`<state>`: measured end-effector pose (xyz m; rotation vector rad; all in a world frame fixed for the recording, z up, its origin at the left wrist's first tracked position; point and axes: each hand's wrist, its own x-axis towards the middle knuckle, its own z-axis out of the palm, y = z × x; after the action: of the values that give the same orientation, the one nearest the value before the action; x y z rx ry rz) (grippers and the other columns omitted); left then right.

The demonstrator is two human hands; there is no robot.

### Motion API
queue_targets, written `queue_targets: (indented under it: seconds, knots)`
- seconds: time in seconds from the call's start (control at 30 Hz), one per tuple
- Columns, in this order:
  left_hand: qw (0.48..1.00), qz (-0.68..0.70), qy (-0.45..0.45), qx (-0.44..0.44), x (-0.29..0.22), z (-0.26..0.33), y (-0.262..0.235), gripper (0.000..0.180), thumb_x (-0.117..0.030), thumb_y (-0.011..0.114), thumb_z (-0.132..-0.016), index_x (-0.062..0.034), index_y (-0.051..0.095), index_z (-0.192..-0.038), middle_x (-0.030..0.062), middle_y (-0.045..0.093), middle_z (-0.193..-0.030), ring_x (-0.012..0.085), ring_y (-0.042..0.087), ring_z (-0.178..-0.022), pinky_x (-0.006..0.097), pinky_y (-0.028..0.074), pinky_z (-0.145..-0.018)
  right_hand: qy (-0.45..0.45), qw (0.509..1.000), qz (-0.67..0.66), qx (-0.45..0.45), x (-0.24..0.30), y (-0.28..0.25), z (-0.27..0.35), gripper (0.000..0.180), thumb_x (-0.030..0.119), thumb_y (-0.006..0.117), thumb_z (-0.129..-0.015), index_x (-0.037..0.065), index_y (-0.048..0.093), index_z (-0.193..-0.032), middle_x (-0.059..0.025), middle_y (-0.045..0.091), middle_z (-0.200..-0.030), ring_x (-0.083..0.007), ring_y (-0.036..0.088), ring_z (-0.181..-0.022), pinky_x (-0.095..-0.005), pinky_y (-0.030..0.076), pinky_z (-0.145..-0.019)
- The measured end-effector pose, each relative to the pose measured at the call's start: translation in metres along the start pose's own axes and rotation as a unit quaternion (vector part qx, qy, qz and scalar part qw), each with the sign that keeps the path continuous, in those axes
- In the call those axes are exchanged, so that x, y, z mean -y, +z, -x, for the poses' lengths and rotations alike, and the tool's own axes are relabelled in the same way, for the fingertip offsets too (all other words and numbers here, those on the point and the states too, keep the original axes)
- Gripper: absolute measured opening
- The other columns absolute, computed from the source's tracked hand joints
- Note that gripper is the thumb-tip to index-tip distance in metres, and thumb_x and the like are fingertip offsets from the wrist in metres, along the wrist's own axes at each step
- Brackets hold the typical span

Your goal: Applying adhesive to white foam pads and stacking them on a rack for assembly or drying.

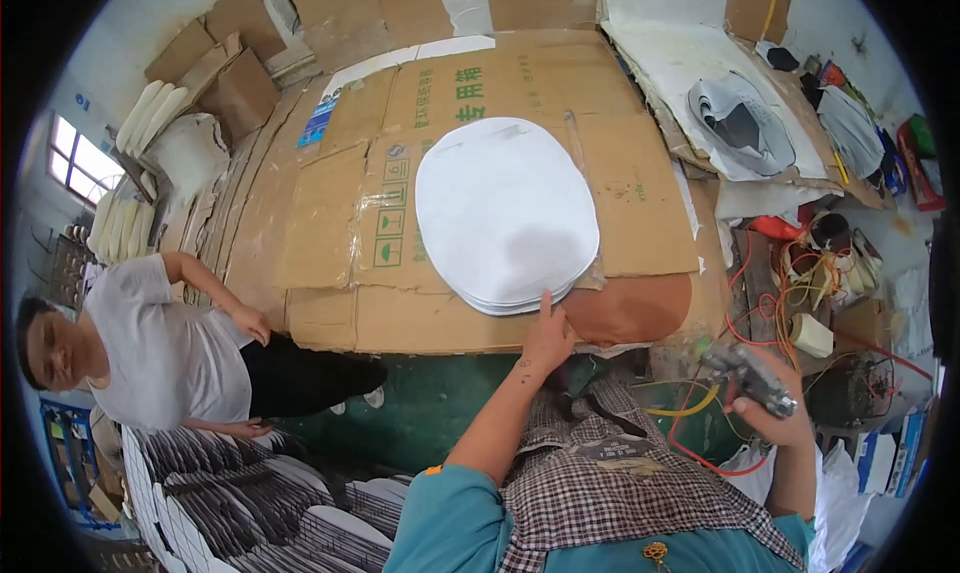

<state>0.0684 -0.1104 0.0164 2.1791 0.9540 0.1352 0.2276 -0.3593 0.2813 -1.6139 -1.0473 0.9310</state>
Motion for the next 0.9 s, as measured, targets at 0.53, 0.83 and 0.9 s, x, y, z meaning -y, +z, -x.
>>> queue_targets:
  seconds: [0.53,0.83,0.9]
  knots:
    - [0.997,0.006,0.047,-0.065,0.016,-0.004,0.000,0.041,-0.017,0.060,-0.074,-0.0037,0.052,-0.112,0.0236,0.034,-0.135,0.0412,0.055,-0.098,0.047,0.045,-0.084,-0.022,0.988,-0.126,-0.089,0.008,0.007,-0.051,0.054,0.007,0.066,-0.074,-0.004,0.043,-0.122,-0.0075,0.057,-0.081,-0.0138,0.056,-0.068,-0.0272,0.048,-0.062]
    - [0.915,-0.018,-0.229,-0.332,0.081,-0.025,-0.074,0.031,-0.018,0.059,-0.075,-0.0002,0.058,-0.100,0.0182,0.059,-0.100,0.0356,0.058,-0.091,0.044,0.046,-0.080,-0.006,0.994,-0.108,0.011,-0.001,-0.027,-0.053,0.057,0.005,0.067,-0.073,-0.003,0.044,-0.124,-0.0108,0.059,-0.092,-0.0148,0.059,-0.073,-0.0283,0.052,-0.064]
    - [0.917,-0.031,-0.265,-0.296,0.082,-0.032,-0.080,0.032,-0.020,0.060,-0.074,0.0002,0.058,-0.099,0.0180,0.059,-0.100,0.0354,0.058,-0.090,0.045,0.046,-0.079,-0.015,0.992,-0.118,0.028,-0.008,-0.028,-0.068,0.056,0.005,0.066,-0.073,-0.003,0.044,-0.124,-0.0106,0.060,-0.089,-0.0149,0.059,-0.072,-0.0281,0.052,-0.064]
